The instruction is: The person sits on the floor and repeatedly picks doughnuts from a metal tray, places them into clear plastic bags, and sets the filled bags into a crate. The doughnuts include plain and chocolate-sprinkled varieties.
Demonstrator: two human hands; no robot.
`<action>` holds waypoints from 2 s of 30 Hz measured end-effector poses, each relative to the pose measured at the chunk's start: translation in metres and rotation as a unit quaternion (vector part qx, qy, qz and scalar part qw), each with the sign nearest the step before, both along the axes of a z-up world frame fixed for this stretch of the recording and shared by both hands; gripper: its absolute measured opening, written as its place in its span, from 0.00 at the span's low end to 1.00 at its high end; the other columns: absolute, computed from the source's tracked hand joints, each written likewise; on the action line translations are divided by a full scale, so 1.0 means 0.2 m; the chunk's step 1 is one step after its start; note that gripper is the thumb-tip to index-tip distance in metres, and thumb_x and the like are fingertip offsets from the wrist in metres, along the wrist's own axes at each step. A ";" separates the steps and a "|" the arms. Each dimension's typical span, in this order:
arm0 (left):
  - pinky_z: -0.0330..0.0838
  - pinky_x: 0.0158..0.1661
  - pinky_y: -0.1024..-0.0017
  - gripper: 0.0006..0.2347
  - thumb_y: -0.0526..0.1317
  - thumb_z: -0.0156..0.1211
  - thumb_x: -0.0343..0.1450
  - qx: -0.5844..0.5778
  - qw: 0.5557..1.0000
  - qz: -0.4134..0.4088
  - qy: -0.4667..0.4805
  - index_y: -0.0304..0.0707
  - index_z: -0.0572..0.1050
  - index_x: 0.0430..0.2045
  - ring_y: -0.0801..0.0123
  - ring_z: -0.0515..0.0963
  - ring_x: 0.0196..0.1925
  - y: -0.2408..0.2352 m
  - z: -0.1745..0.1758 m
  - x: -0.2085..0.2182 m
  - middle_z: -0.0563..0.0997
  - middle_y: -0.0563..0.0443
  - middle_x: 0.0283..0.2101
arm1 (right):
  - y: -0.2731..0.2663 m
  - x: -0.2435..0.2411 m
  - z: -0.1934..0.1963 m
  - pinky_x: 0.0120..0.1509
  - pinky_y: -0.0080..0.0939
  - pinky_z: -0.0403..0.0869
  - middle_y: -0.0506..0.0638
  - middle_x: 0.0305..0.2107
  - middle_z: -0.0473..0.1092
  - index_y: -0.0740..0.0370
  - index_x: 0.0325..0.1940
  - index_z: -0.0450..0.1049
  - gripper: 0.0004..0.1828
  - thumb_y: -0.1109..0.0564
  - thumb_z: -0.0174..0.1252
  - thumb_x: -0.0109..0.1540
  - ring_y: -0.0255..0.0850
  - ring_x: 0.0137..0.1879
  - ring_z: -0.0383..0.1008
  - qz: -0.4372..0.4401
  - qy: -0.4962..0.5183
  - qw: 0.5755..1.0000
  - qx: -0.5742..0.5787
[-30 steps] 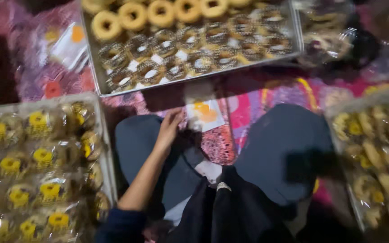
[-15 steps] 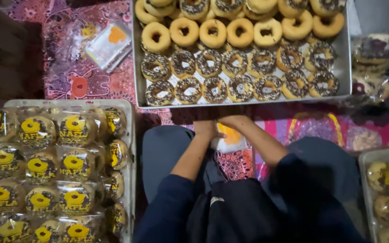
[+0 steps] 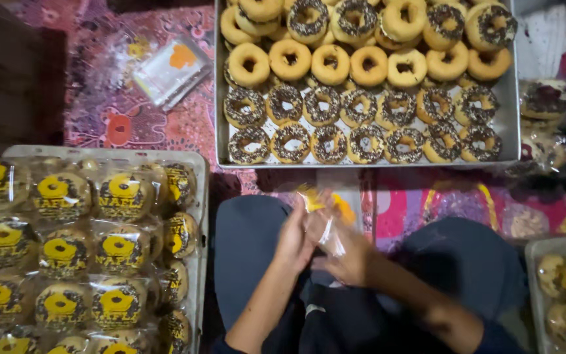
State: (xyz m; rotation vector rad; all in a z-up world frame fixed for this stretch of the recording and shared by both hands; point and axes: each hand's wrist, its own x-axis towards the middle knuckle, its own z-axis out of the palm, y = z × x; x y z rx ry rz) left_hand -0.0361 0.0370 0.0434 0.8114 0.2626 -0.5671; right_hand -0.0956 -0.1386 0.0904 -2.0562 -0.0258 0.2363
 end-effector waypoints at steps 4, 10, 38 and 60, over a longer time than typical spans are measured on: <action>0.72 0.63 0.60 0.24 0.53 0.46 0.76 -0.114 0.970 0.167 0.133 0.32 0.67 0.61 0.56 0.74 0.65 0.18 0.10 0.14 0.74 0.39 0.64 | -0.19 0.58 0.50 0.56 0.47 0.78 0.40 0.37 0.80 0.47 0.52 0.78 0.09 0.54 0.62 0.67 0.35 0.37 0.80 0.096 -0.263 0.923 -0.263; 0.77 0.54 0.60 0.23 0.56 0.50 0.79 -0.151 0.970 0.128 0.144 0.35 0.73 0.58 0.66 0.81 0.45 0.27 0.22 0.18 0.77 0.50 0.44 | -0.76 1.49 0.64 0.73 0.61 0.57 0.59 0.64 0.64 0.62 0.42 0.82 0.15 0.48 0.69 0.62 0.57 0.72 0.56 -0.152 -0.139 0.846 -0.492; 0.77 0.55 0.64 0.18 0.34 0.58 0.73 -0.118 0.987 -0.101 -0.049 0.30 0.69 0.58 0.62 0.81 0.55 -0.22 0.63 -0.23 0.80 0.39 0.56 | -0.14 -0.43 0.24 0.60 0.54 0.78 0.58 0.57 0.70 0.66 0.69 0.62 0.23 0.55 0.49 0.72 0.50 0.60 0.75 -0.226 0.126 0.749 0.610; 0.68 0.67 0.64 0.22 0.39 0.65 0.73 0.083 0.940 -0.079 -0.323 0.32 0.72 0.62 0.61 0.76 0.67 -0.02 0.83 -0.52 0.79 0.41 0.62 | -0.16 -0.38 0.93 0.30 0.39 0.70 0.52 0.20 0.75 0.66 0.35 0.82 0.10 0.57 0.61 0.65 0.37 0.23 0.74 -0.082 -0.134 0.980 -0.123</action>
